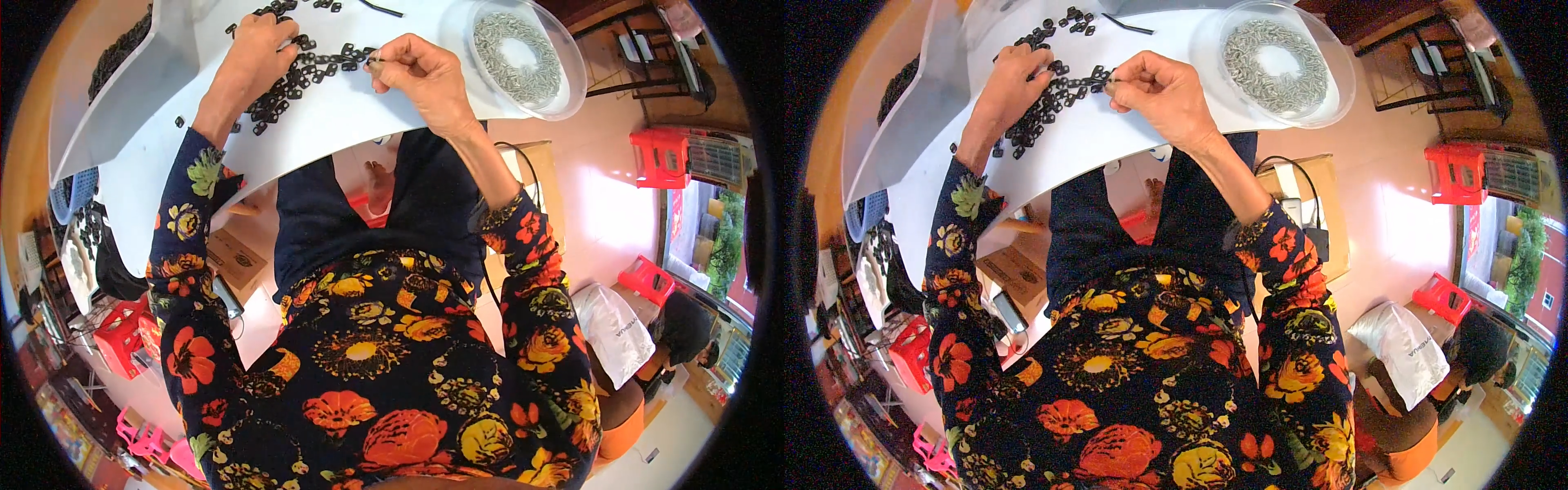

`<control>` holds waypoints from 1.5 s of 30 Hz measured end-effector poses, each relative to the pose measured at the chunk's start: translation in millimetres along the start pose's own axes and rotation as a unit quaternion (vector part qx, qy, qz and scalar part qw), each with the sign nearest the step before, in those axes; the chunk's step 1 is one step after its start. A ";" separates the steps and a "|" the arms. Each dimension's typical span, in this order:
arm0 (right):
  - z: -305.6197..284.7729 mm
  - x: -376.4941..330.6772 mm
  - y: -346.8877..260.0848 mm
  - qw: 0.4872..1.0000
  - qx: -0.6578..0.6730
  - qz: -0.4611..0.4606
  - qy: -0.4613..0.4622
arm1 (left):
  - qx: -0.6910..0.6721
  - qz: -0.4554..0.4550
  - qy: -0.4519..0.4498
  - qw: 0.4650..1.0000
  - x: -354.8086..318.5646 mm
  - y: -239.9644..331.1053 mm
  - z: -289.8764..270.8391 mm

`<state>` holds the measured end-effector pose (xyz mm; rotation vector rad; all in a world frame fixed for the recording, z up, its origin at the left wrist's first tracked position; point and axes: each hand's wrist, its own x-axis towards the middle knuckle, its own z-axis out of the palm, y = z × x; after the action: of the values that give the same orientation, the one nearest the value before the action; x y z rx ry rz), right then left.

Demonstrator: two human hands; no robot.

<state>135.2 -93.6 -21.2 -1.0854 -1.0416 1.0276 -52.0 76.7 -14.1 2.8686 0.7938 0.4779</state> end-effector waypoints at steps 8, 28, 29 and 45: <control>0.5 0.0 4.2 0.999 0.019 -0.044 0.005 | -0.038 0.005 -0.001 0.999 6.7 -2.1 -0.3; -3.1 -1.5 6.5 0.999 0.000 -0.025 0.028 | -0.687 -0.154 -0.051 0.709 12.5 59.0 -4.6; -2.7 -0.9 6.1 0.999 0.007 -0.028 0.024 | -0.687 -0.154 -0.052 0.708 12.9 60.0 -4.1; 2.0 1.2 2.7 0.998 0.031 -0.019 0.057 | -0.652 -0.117 -0.010 0.749 14.7 63.9 3.3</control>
<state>133.1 -91.6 -23.4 -1.0564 -0.9295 0.9512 -8.4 29.7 -0.3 1.4347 0.4583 0.6109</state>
